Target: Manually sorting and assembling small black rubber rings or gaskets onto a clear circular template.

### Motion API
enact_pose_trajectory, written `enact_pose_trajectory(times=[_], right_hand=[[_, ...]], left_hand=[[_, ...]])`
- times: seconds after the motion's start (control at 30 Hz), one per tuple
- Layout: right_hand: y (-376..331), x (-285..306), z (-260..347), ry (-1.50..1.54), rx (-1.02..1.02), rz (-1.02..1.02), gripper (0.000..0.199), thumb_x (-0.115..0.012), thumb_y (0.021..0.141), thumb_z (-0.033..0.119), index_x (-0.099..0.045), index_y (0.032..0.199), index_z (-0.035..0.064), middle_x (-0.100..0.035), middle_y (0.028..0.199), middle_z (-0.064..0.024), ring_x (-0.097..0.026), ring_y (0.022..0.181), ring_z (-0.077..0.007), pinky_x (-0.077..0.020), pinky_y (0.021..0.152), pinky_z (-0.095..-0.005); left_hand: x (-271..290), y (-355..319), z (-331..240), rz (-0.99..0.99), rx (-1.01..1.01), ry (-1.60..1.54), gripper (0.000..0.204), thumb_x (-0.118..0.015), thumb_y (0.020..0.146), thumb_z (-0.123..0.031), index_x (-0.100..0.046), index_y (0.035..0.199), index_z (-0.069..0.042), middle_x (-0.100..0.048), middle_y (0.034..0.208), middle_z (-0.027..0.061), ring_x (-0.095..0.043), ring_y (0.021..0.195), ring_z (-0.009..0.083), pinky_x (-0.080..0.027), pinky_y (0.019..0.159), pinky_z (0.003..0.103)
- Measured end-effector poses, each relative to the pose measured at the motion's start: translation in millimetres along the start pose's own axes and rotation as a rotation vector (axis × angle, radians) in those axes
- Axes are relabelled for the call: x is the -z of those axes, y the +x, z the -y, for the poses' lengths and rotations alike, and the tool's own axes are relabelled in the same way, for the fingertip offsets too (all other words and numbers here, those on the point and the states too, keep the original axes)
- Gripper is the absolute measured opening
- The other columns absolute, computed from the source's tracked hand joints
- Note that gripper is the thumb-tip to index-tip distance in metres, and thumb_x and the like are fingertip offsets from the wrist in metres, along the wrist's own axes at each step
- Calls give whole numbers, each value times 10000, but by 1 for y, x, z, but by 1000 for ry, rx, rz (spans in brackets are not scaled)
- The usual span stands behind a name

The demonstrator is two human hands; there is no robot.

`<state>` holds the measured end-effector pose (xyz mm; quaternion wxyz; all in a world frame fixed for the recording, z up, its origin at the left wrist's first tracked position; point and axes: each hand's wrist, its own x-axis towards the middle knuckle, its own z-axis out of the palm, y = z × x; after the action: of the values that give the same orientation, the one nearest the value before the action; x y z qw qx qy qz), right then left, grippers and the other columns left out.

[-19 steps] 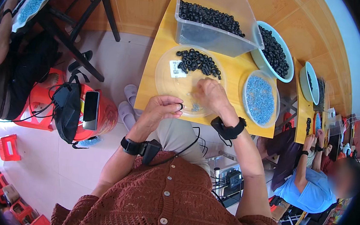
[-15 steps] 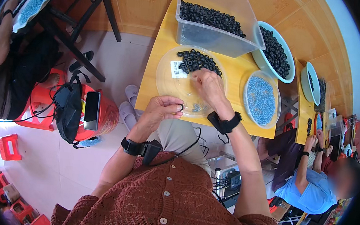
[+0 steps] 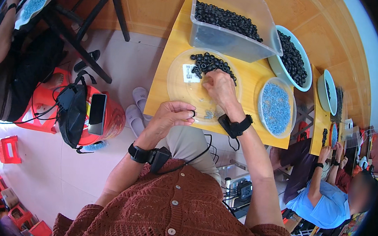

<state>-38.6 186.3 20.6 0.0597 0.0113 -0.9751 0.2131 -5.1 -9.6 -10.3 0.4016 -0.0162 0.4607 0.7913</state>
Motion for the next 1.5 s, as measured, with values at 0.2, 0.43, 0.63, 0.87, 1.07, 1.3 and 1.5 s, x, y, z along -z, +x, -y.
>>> enact_pose_trajectory(times=[0.2,0.43,0.63,0.87,1.07,1.3,1.5], right_hand=[[-4,0,9,-34,-121,-5,150,-665,663,123,-638,748,3,-599,815,-175,-603,753,-326,-490,688,-395],[-2,-8,6,-75,-105,-58,155,-674,670,150,-633,704,4,-604,800,-169,-609,708,-327,-496,643,-405],[1,-10,7,-109,-73,-46,134,-642,683,120,-623,714,-9,-602,794,-183,-609,700,-335,-497,633,-409],[3,-18,-2,-150,37,-52,122,-619,703,100,-579,713,-15,-587,750,-181,-588,723,-344,-480,643,-416],[-3,-13,-4,-180,182,52,62,-572,696,41,-563,714,-18,-584,776,-188,-584,715,-350,-481,632,-399],[-23,-13,-1,-100,223,109,148,-578,635,4,-556,774,-41,-570,780,-221,-583,724,-366,-487,669,-398],[-30,-6,11,83,121,147,67,-571,722,41,-564,744,-21,-565,766,-198,-577,737,-349,-459,627,-393]], left_hand=[[1,1,1,4,-4,-6,208,-635,777,-47,-617,981,-11,-636,877,78,-632,732,140,-538,674,246],[1,1,2,8,-9,-3,203,-638,778,-56,-620,976,-16,-636,884,73,-631,735,141,-534,678,247],[1,1,2,7,-11,-3,204,-633,780,-52,-617,980,-13,-634,888,77,-632,739,145,-535,682,251],[1,1,2,2,-12,4,205,-623,786,-46,-612,986,-5,-633,889,81,-633,744,150,-536,686,255],[2,1,3,5,-25,-4,204,-624,782,-35,-612,982,0,-633,887,84,-635,727,152,-539,669,248],[1,1,2,7,-26,1,201,-631,782,-57,-610,974,1,-627,869,87,-628,729,151,-529,668,247],[1,1,1,3,-19,-2,198,-628,780,-43,-610,971,4,-628,865,86,-629,727,151,-531,668,245]])
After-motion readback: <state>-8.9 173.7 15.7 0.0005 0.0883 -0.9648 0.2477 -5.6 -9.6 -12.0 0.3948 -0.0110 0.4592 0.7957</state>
